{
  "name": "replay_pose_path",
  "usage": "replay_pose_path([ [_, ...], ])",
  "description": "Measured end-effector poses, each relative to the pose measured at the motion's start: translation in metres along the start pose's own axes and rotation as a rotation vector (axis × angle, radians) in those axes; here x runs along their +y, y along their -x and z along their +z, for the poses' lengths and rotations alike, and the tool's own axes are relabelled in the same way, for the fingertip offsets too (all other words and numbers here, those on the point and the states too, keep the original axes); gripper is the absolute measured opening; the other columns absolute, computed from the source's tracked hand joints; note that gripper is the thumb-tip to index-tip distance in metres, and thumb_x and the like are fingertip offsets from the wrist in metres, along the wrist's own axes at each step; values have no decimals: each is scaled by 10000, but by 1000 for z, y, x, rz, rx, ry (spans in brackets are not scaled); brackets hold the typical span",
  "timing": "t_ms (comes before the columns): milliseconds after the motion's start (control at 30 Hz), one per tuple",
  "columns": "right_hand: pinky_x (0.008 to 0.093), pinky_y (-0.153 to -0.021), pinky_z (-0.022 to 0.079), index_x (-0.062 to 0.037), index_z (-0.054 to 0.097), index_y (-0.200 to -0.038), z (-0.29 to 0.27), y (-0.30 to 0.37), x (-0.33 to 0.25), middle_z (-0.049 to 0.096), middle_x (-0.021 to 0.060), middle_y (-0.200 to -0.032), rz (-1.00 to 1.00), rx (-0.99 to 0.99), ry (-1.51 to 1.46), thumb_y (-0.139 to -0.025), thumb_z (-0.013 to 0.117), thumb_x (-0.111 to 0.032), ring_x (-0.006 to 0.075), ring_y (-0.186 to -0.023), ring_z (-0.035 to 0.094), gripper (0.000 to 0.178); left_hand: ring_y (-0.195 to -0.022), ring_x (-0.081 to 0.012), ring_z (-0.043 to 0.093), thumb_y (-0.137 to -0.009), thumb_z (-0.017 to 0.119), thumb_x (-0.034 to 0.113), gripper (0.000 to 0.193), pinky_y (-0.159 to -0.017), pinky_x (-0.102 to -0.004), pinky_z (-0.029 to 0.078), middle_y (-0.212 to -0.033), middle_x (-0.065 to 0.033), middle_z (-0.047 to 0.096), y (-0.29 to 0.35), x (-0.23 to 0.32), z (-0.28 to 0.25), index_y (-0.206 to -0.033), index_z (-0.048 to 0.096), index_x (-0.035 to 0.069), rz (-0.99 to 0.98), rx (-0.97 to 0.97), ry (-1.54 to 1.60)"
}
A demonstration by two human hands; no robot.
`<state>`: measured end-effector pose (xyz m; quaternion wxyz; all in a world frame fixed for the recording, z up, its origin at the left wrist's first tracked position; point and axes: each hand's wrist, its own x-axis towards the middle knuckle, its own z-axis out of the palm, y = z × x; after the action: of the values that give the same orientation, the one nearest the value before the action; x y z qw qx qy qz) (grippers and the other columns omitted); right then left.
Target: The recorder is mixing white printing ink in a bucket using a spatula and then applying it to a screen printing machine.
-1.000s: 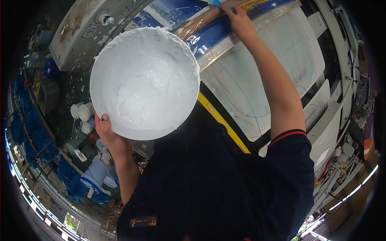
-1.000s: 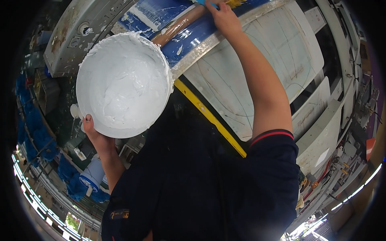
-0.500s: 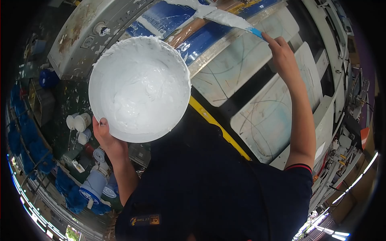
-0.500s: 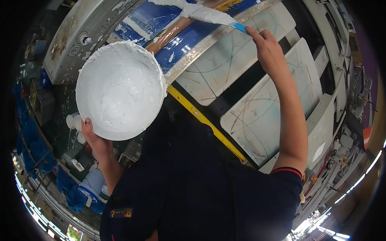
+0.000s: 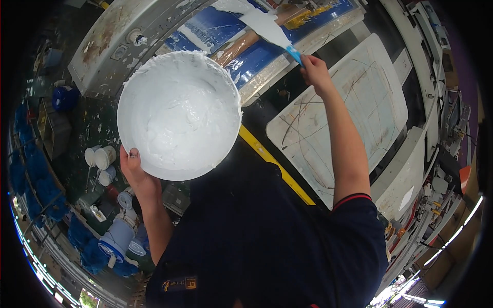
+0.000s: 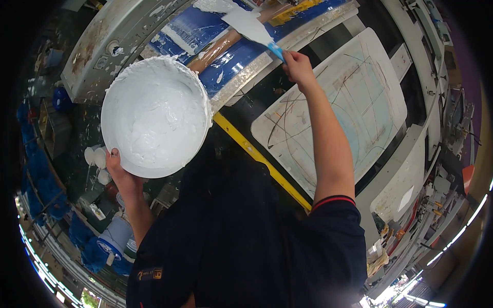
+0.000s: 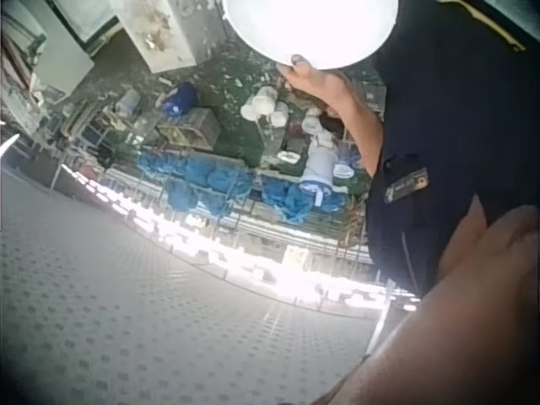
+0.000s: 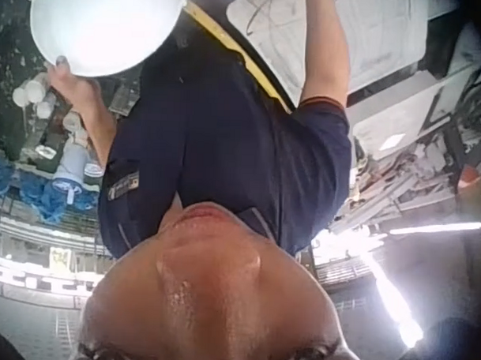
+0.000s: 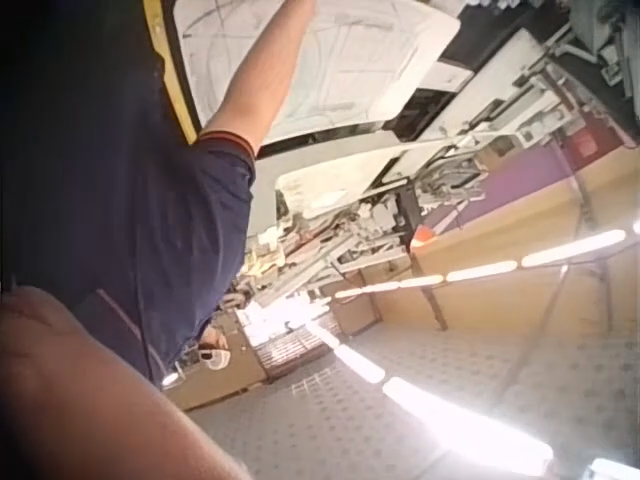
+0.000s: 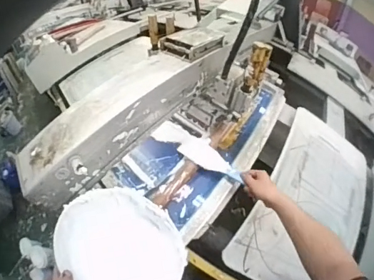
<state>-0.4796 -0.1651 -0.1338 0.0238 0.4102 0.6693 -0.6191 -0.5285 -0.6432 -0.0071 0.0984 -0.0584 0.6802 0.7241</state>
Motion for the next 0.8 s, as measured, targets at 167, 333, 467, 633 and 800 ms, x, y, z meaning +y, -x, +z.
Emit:
replay_pose_path([
  [167,221,-442,302,-35,676,-1002,-66,86,-39,497,-43,-640,13,140,240,-965,602,-334,42,-510,405,311,-940,-135,576,-934,557,254,363,-857,-282,456,-1046,-96,615,-1,8,8,-1148,513,-36,12,28,58],
  [333,223,-456,269,-7,670,-969,-72,207,-179,475,-56,-636,-231,26,469,-971,598,-248,26,-522,372,251,-746,-37,492,-934,597,147,192,-666,-210,401,-855,-13,578,-4,16,11,-1044,503,20,51,-26,-193],
  [467,265,-523,373,1,679,-854,-5,259,-252,542,33,-600,-618,-123,959,-909,659,-169,132,-527,484,180,-637,1,469,-851,696,85,237,-552,-170,361,-756,21,554,1,32,37,-979,504,31,30,-109,-234],
  [633,403,-620,461,-20,689,-828,55,184,-228,590,148,-625,-949,-241,1427,-907,669,-216,317,-596,575,213,-599,-57,466,-732,769,112,318,-530,-216,380,-855,-29,511,3,50,62,-897,522,-1,109,-152,-423],
  [800,345,-542,397,22,667,-822,58,160,-170,542,118,-591,-602,-599,1092,-933,659,-218,211,-523,455,264,-599,-109,423,-671,777,127,346,-538,-255,370,-820,-40,456,-1,44,65,-861,517,-2,191,-127,-471],
])
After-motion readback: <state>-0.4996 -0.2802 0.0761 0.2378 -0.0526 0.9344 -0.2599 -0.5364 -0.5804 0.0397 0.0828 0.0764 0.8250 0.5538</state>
